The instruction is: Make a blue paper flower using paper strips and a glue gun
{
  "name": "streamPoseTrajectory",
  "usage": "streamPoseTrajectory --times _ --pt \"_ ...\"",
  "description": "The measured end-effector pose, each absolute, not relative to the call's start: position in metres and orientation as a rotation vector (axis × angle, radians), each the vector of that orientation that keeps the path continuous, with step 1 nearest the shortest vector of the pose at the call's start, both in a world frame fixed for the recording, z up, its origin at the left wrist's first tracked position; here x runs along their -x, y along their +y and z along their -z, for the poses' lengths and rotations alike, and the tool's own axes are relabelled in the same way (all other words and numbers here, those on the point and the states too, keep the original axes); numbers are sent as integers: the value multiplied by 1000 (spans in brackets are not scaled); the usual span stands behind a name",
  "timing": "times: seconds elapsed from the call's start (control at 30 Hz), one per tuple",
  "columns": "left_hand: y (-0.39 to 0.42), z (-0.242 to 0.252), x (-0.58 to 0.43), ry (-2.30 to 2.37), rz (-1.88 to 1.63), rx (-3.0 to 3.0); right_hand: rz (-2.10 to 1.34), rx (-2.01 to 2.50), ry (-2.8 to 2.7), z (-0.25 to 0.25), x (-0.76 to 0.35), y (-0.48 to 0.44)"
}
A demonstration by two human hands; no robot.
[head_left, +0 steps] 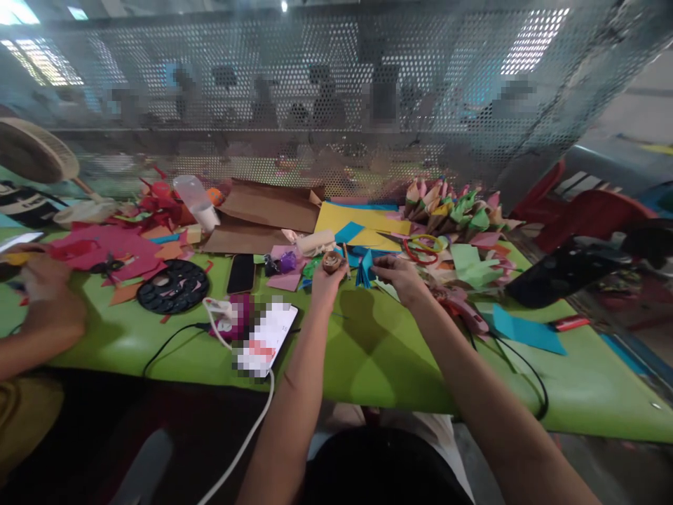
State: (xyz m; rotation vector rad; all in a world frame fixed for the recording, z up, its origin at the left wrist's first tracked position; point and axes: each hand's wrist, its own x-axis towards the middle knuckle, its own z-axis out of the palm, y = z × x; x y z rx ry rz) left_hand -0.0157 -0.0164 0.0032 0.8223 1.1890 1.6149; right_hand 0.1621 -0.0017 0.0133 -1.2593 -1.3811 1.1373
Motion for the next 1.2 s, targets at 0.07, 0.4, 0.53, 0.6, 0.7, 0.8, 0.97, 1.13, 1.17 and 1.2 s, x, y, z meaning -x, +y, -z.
streamPoseTrajectory --times 0.07,0.4,0.53,0.6,0.7,0.8,0.97,1.13,1.17,1.2 --pt "-19 -1 11 1128 -1503 -845 -1199 1149 -1316 -19 -165 -8" --pt "-34 -3 -5 940 -1209 -851 -1284 954 -1121 -19 -159 -27" --pt "-37 -8 -5 975 -1186 -893 -1287 961 -1124 -18 -162 -31" --pt "-40 -12 -6 979 -1209 -898 -1285 967 -1131 -19 -164 -33" --pt "-42 -18 -6 1001 -1208 -900 -1277 972 -1143 -21 -164 -35" --pt "-44 -22 -5 1036 -1195 -892 -1245 982 -1182 -22 -164 -36" --pt "-47 -26 -3 1032 -1193 -931 -1202 1011 -1224 -23 -165 -37" --pt "-49 -28 -4 1014 -1180 -932 -1226 997 -1162 -23 -163 -38" --pt "-49 -28 -4 1014 -1190 -925 -1228 989 -1154 -23 -163 -38" --pt "-49 -28 -5 1016 -1203 -919 -1227 980 -1150 -23 -162 -38"
